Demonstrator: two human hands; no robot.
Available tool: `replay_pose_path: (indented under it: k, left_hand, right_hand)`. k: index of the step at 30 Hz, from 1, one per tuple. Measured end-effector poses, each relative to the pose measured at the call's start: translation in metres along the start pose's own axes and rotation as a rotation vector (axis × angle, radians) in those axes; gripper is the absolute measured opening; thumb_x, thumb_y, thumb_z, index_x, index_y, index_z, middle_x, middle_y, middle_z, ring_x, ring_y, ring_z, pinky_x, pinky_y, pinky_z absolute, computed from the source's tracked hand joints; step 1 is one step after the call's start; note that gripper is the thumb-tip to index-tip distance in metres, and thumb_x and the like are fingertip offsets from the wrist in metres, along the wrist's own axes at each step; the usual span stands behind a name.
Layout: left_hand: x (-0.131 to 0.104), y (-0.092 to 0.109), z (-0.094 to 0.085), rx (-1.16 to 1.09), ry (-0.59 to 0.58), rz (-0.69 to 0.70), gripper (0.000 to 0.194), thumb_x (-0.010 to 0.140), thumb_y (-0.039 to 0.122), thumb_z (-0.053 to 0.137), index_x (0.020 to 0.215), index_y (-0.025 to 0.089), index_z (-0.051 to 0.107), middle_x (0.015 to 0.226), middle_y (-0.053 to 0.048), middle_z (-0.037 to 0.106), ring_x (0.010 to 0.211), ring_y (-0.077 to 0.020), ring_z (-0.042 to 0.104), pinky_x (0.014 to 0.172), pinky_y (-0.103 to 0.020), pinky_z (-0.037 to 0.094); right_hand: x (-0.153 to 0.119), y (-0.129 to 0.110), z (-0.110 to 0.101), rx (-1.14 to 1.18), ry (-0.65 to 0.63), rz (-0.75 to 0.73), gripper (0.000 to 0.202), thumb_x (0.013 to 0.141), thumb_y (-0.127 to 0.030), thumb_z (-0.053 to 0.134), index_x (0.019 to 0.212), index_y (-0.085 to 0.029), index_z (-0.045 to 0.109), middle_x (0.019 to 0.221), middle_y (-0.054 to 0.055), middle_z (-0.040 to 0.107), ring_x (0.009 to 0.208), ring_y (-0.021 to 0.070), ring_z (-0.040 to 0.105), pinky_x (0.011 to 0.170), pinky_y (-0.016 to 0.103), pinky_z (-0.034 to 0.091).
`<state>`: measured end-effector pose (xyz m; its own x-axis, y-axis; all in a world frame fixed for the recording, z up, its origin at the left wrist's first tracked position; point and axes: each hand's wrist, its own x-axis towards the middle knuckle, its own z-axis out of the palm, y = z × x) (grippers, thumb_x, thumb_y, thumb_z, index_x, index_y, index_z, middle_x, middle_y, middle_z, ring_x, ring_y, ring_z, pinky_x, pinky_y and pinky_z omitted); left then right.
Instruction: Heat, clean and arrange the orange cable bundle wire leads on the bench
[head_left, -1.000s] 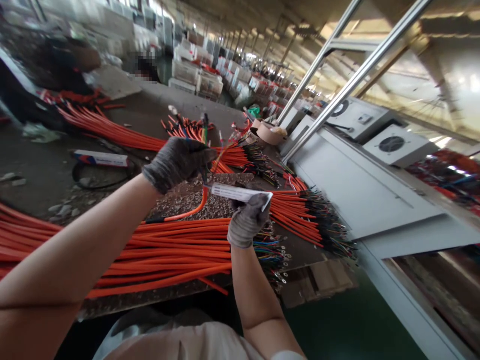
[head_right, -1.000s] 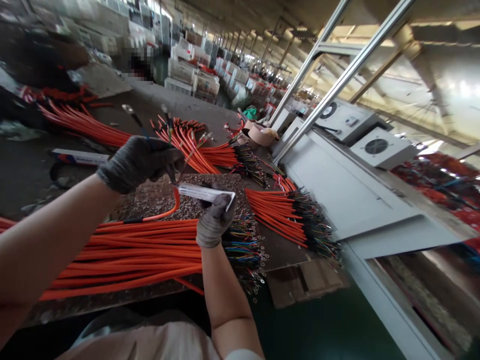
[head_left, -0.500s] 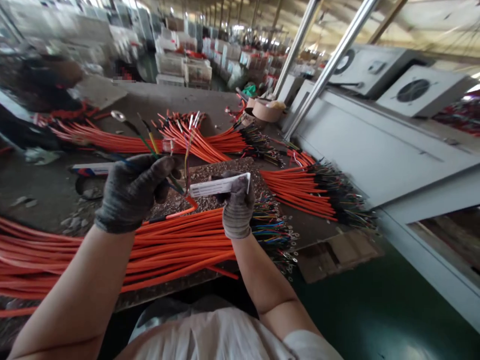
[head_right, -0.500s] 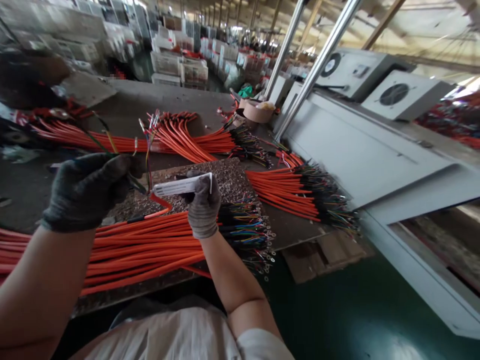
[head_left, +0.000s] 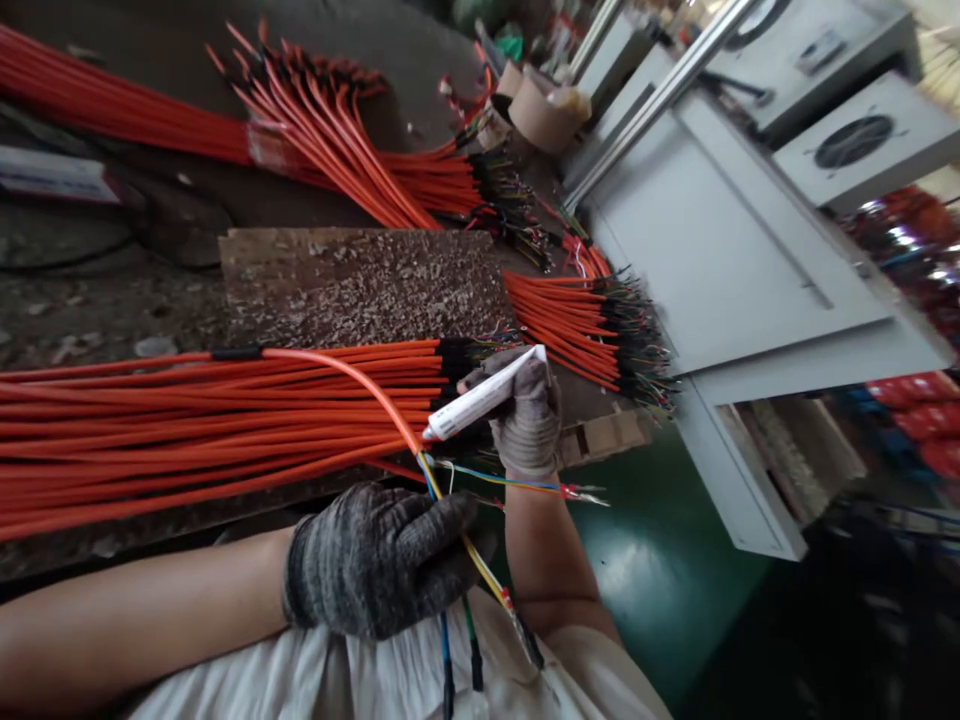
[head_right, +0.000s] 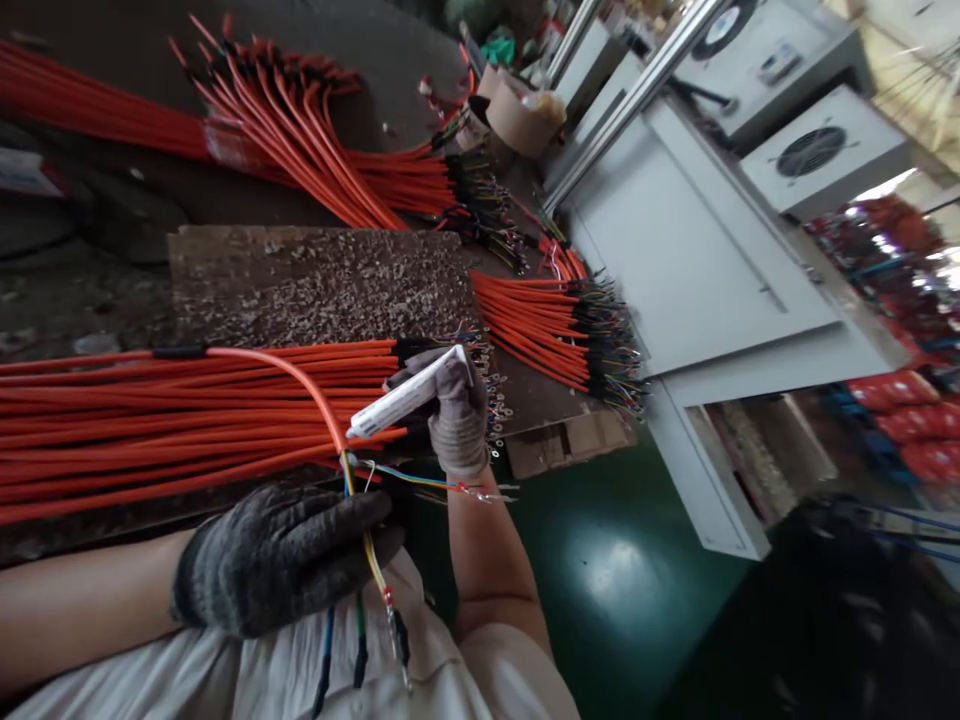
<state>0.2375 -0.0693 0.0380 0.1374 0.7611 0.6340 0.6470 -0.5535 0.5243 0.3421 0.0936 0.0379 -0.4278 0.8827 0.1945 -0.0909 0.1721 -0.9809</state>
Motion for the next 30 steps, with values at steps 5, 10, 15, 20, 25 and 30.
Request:
replay_pose_path:
  k: [5, 10, 15, 20, 25, 30]
  left_hand:
    - [0.0, 0.0, -0.007, 0.017, -0.038, 0.033, 0.031, 0.093, 0.026, 0.051, 0.12, 0.013, 0.056, 0.076, -0.008, 0.071, 0.064, -0.0169, 0.069, 0.064, -0.028, 0.06]
    - [0.002, 0.002, -0.008, 0.021, -0.021, 0.014, 0.03, 0.092, 0.028, 0.052, 0.116, 0.01, 0.055, 0.072, -0.008, 0.07, 0.065, -0.0184, 0.07, 0.066, -0.029, 0.061]
    - [0.0, 0.002, -0.004, 0.064, -0.017, 0.014, 0.027, 0.092, 0.027, 0.051, 0.112, 0.009, 0.054, 0.069, -0.007, 0.07, 0.066, -0.02, 0.071, 0.065, -0.033, 0.062]
    - [0.001, 0.002, -0.003, 0.085, -0.039, 0.015, 0.024, 0.093, 0.025, 0.05, 0.112, 0.011, 0.055, 0.07, -0.007, 0.071, 0.063, -0.0195, 0.07, 0.056, -0.03, 0.06]
    - [0.005, 0.004, -0.002, 0.122, -0.04, 0.02, 0.021, 0.094, 0.026, 0.047, 0.107, 0.011, 0.054, 0.068, -0.007, 0.07, 0.059, -0.0196, 0.069, 0.05, -0.03, 0.058]
    - [0.004, 0.007, -0.005, 0.103, -0.045, 0.002, 0.023, 0.094, 0.027, 0.049, 0.106, 0.009, 0.055, 0.067, -0.007, 0.07, 0.058, -0.0193, 0.069, 0.052, -0.03, 0.057]
  right_hand:
    - [0.001, -0.012, 0.003, 0.16, -0.057, 0.018, 0.035, 0.087, -0.056, 0.056, 0.077, -0.023, 0.06, 0.062, -0.002, 0.066, 0.063, 0.0178, 0.07, 0.058, 0.03, 0.06]
    - [0.002, -0.013, 0.003, 0.098, -0.121, -0.031, 0.038, 0.088, -0.054, 0.055, 0.078, -0.019, 0.066, 0.064, 0.001, 0.069, 0.064, 0.0172, 0.071, 0.059, 0.028, 0.059]
    - [0.008, -0.027, 0.009, 0.025, -0.297, -0.155, 0.033, 0.089, -0.051, 0.056, 0.083, -0.022, 0.069, 0.07, 0.0, 0.071, 0.065, 0.015, 0.071, 0.06, 0.026, 0.059]
    - [0.019, -0.053, 0.022, -0.153, -0.659, -0.288, 0.036, 0.09, -0.054, 0.049, 0.085, -0.023, 0.068, 0.08, 0.001, 0.074, 0.076, 0.013, 0.072, 0.068, 0.024, 0.058]
    - [0.032, -0.06, 0.024, -0.265, -0.88, -0.381, 0.031, 0.094, -0.043, 0.044, 0.092, -0.023, 0.067, 0.083, 0.001, 0.075, 0.073, 0.0106, 0.072, 0.072, 0.023, 0.057]
    - [0.023, -0.035, 0.004, -0.051, -0.605, -0.168, 0.028, 0.09, -0.049, 0.053, 0.095, -0.025, 0.067, 0.085, 0.0, 0.075, 0.072, 0.014, 0.073, 0.063, 0.026, 0.06]
